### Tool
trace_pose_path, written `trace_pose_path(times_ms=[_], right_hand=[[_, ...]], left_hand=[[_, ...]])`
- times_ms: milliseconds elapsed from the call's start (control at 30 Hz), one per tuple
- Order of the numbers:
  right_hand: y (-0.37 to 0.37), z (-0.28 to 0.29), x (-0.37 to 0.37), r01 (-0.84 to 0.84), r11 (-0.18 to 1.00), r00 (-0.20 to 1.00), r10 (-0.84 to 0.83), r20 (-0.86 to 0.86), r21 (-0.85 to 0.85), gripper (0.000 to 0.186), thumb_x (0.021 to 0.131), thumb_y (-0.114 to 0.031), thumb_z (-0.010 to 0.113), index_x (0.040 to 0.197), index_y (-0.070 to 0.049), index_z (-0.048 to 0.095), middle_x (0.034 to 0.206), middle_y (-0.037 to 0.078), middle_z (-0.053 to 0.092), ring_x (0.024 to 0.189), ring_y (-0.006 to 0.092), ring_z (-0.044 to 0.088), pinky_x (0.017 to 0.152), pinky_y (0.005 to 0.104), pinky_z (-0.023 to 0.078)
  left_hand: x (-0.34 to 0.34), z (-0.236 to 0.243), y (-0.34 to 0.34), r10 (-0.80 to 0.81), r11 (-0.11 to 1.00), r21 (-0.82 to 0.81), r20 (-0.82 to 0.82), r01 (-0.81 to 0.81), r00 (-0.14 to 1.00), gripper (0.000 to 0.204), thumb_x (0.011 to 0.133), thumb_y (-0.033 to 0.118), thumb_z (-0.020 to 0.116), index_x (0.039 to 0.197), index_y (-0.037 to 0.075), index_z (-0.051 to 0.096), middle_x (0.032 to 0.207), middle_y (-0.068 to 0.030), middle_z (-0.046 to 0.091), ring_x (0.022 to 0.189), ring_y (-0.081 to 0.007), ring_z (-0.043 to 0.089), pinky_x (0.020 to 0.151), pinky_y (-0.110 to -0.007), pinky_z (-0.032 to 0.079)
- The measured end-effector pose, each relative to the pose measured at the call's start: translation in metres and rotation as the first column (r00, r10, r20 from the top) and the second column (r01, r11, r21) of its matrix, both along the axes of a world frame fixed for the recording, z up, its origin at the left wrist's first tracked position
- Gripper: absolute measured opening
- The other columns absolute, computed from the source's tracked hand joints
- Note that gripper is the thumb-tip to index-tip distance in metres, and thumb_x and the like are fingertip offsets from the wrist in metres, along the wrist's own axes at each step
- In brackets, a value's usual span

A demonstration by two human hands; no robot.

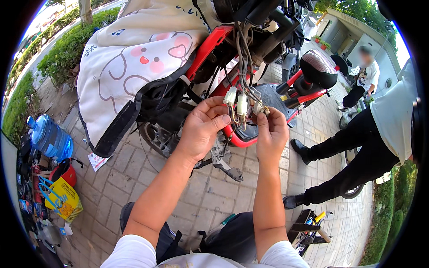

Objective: The person removes a cover from a scooter, then squats to connect and organize the wiring harness near the handlebars. They manipulate several white connectors and wires, then adjust the handlebar assembly.

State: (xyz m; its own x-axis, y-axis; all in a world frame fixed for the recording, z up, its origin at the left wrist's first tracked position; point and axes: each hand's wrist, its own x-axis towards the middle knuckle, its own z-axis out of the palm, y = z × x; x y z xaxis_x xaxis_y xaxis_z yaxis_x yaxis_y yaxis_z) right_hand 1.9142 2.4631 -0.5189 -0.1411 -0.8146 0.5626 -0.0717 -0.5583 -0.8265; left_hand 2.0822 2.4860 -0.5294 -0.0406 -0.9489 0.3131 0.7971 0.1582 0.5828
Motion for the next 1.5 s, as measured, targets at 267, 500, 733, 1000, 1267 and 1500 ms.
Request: trace_pose_path(times_ms=[267,500,733,1000,1267,1500], right_hand=[[0.004,0.002,-0.003,-0.050,0.999,0.997,0.049,0.056,0.016,0.020,0.089,-0.003,0.066,0.107,0.002,0.057,0.092,0.003,0.062,0.083,0.0081,0.057,0.074,0.0215,0.048],[0.033,0.016,-0.005,0.156,0.913,0.907,-0.283,-0.310,-0.377,0.026,0.076,-0.010,0.079,0.094,0.000,0.064,0.076,0.006,0.059,0.062,0.0161,0.056,0.054,0.0277,0.045],[0.027,0.010,0.001,0.085,0.993,0.964,-0.102,-0.246,-0.078,0.014,0.084,-0.007,0.072,0.091,0.003,0.066,0.070,0.007,0.061,0.063,0.0111,0.057,0.056,0.0255,0.045],[0.021,0.018,-0.010,-0.111,0.963,0.993,0.119,-0.017,0.246,0.018,0.092,-0.011,0.065,0.095,0.007,0.065,0.076,-0.001,0.063,0.069,0.0053,0.052,0.062,0.0209,0.043],[0.019,0.013,-0.010,-0.114,0.973,0.992,0.122,-0.028,0.199,0.017,0.092,-0.011,0.064,0.095,0.006,0.066,0.076,0.000,0.063,0.069,0.0038,0.051,0.062,0.0202,0.043],[0.030,0.020,0.000,0.031,0.998,0.987,-0.023,-0.159,0.047,0.012,0.086,-0.004,0.069,0.094,0.004,0.065,0.071,0.002,0.063,0.064,0.0042,0.055,0.058,0.0200,0.045]], left_hand=[[-0.004,0.003,0.002,0.039,0.999,0.012,0.010,-0.039,0.999,0.035,0.088,-0.004,0.058,0.122,0.002,0.051,0.109,-0.0082,0.064,0.102,-0.0170,0.062,0.092,-0.034,0.050],[-0.009,0.004,0.003,0.051,0.998,0.035,0.008,-0.052,0.999,0.034,0.088,-0.005,0.058,0.121,0.001,0.051,0.108,-0.0091,0.064,0.100,-0.0167,0.063,0.090,-0.033,0.052],[-0.018,0.009,0.004,0.094,0.995,0.038,0.042,-0.096,0.995,0.040,0.084,-0.008,0.061,0.121,0.000,0.050,0.105,-0.0093,0.064,0.097,-0.0157,0.063,0.089,-0.031,0.052],[-0.016,0.007,0.004,0.089,0.996,0.029,0.054,-0.090,0.995,0.038,0.086,-0.005,0.062,0.121,0.000,0.050,0.104,-0.0081,0.064,0.099,-0.0154,0.062,0.091,-0.031,0.051],[-0.020,0.013,0.007,0.079,0.995,0.057,0.015,-0.080,0.997,0.036,0.087,-0.002,0.062,0.121,0.001,0.049,0.106,-0.0077,0.065,0.099,-0.0148,0.062,0.091,-0.032,0.049],[-0.022,0.018,0.006,0.091,0.995,0.046,0.030,-0.092,0.995,0.041,0.084,-0.005,0.064,0.119,0.000,0.045,0.104,-0.0103,0.064,0.095,-0.0138,0.062,0.086,-0.030,0.050]])
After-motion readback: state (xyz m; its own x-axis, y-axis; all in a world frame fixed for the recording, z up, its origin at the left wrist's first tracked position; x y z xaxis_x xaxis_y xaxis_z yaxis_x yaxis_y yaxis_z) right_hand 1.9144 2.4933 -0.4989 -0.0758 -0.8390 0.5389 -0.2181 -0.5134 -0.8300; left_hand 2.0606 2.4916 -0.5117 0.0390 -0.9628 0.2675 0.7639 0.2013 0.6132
